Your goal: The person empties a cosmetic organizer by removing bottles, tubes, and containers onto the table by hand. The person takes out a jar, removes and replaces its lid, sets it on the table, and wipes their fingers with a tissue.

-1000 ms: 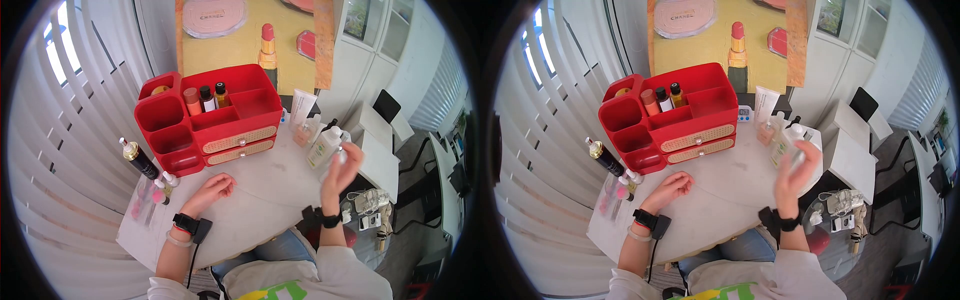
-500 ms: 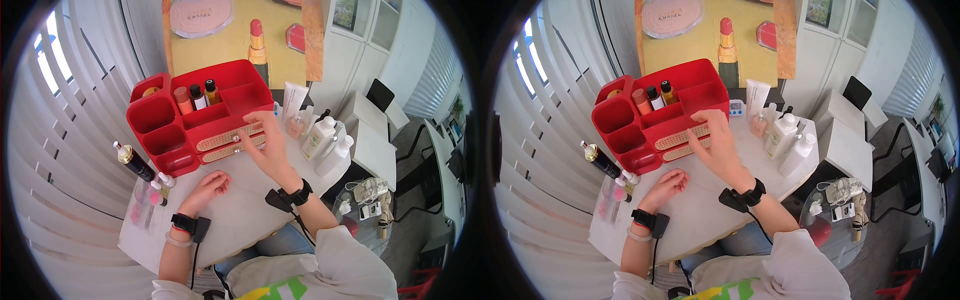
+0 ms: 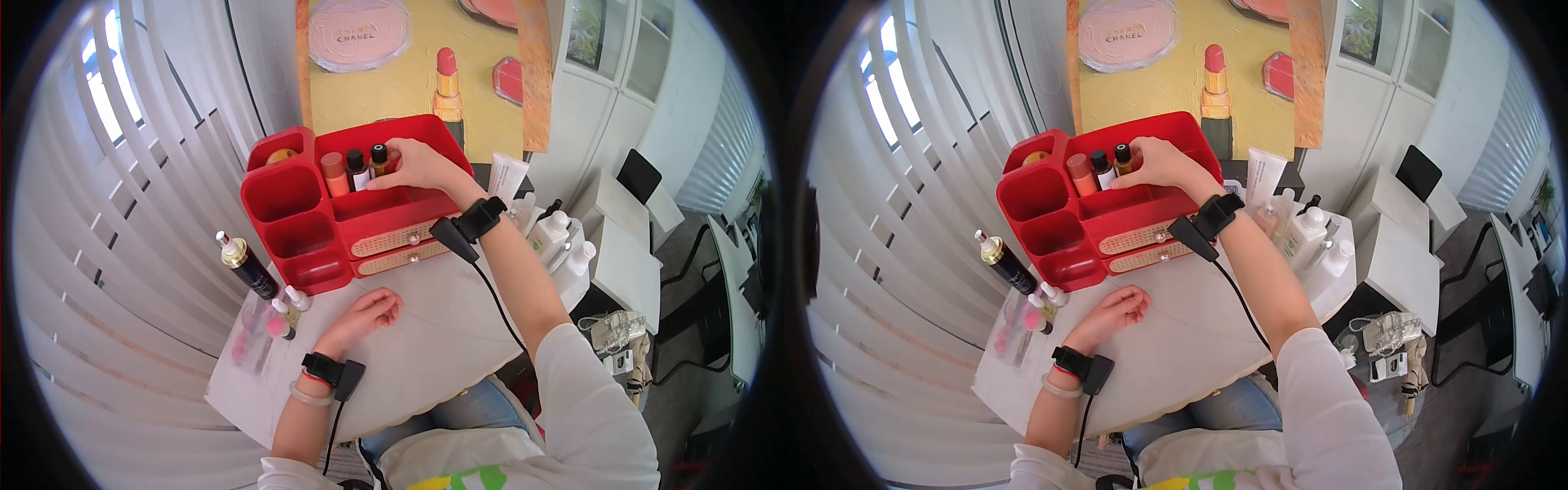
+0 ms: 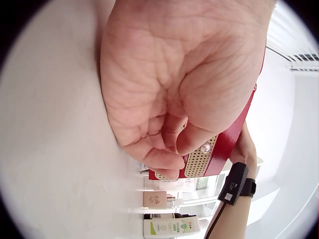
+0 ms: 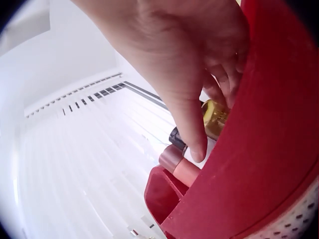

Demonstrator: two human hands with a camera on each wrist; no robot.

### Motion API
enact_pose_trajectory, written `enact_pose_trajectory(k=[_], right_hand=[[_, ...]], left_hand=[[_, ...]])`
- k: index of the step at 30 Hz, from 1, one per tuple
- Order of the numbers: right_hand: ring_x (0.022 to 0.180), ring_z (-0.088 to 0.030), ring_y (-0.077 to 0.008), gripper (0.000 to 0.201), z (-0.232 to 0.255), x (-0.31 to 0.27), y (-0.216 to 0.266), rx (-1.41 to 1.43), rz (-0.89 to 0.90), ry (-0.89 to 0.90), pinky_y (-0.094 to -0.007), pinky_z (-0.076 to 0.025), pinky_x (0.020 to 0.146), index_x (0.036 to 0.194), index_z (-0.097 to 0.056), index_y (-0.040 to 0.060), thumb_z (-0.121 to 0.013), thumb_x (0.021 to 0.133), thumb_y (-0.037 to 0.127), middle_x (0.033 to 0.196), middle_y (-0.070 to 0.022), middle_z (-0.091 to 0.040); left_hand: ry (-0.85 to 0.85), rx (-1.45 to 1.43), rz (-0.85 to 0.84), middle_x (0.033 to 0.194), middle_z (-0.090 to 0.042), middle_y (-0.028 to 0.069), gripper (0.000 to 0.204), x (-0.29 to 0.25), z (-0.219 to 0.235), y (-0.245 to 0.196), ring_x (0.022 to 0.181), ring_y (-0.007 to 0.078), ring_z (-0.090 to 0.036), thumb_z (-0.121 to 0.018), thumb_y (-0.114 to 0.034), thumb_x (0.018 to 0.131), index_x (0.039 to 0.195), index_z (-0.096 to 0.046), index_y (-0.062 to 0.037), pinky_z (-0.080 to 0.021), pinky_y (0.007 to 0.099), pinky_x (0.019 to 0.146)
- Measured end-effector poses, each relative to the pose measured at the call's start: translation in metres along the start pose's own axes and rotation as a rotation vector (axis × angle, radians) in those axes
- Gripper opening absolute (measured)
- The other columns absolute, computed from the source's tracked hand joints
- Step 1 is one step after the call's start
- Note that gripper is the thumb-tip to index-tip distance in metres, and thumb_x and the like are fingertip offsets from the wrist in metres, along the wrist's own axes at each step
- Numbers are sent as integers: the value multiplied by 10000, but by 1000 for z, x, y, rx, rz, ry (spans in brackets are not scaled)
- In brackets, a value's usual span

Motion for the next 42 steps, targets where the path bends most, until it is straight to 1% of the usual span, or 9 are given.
enact_pose_trajectory(k=[7,17,20,22,25,27,30,33,42], right_hand=[[851,-593,-131,449,-6,16,1,245,111,118,-270,-468,776,989,-668,23,-866,685,288,915,-41,-668],[718,-568,-104,346,-5,23,9,53,133,159,-261,-462,687,882,-680,23,-862,688,244,735,3,-625],[741,-594,-106,430,9,15,6,389,205,-144,-258,-485,715,906,-693,20,-886,637,295,781,-25,-665],[756,-608,-117,469,35,-9,19,499,84,-330,-272,-497,727,925,-687,15,-895,624,308,806,-37,-666],[782,-623,-138,495,73,-62,42,255,44,-525,-283,-501,740,938,-685,10,-897,626,331,843,-59,-665],[790,-639,-194,479,89,-97,44,-80,110,-838,-303,-505,729,938,-684,10,-880,651,340,868,-83,-654],[797,-650,-260,432,84,-135,36,-336,31,-1010,-336,-511,712,942,-691,30,-861,666,316,897,-95,-651],[826,-647,-298,389,72,-147,5,-417,-191,-956,-368,-514,706,941,-697,50,-848,669,285,930,-89,-643],[857,-656,-291,350,31,-153,-50,-448,-461,-752,-386,-521,699,937,-720,103,-802,701,349,961,-79,-651]], left_hand=[[12,-22,0,860,-542,-8,226,0,-1,0,816,73,-512,-448,-225,1039,1045,-592,-51,-431,212,753],[-23,13,17,859,-540,-2,167,-2,-5,-4,813,80,-513,-444,-111,1001,1047,-590,-46,-433,213,749],[2,16,7,863,-542,1,176,-4,-4,-5,811,85,-515,-436,-63,969,1049,-591,-43,-435,215,746],[-19,26,0,865,-542,1,179,-3,-3,-4,807,88,-516,-430,-63,971,1048,-590,-42,-434,216,745],[-28,11,4,870,-542,3,185,-2,-4,-4,807,90,-515,-423,-60,970,1051,-588,-42,-432,218,746],[-31,13,5,872,-542,4,188,-2,-4,-5,808,90,-514,-421,-58,969,1055,-586,-42,-432,219,748],[-27,22,16,878,-541,5,192,0,-3,-4,810,89,-515,-417,-53,968,1064,-582,-41,-434,222,751],[-14,20,22,881,-542,7,210,-3,-2,-5,813,88,-517,-404,-31,954,1070,-578,-38,-436,220,751],[-22,17,21,884,-536,16,227,-4,-5,-8,818,99,-511,-405,17,911,1065,-566,-23,-428,220,751]])
Point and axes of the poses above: each hand's wrist, its own x-axis towards the middle knuckle, its own z-axis out of the back of the hand, y = z × x, the point moved 3 cm from there along x, towards the middle knuckle
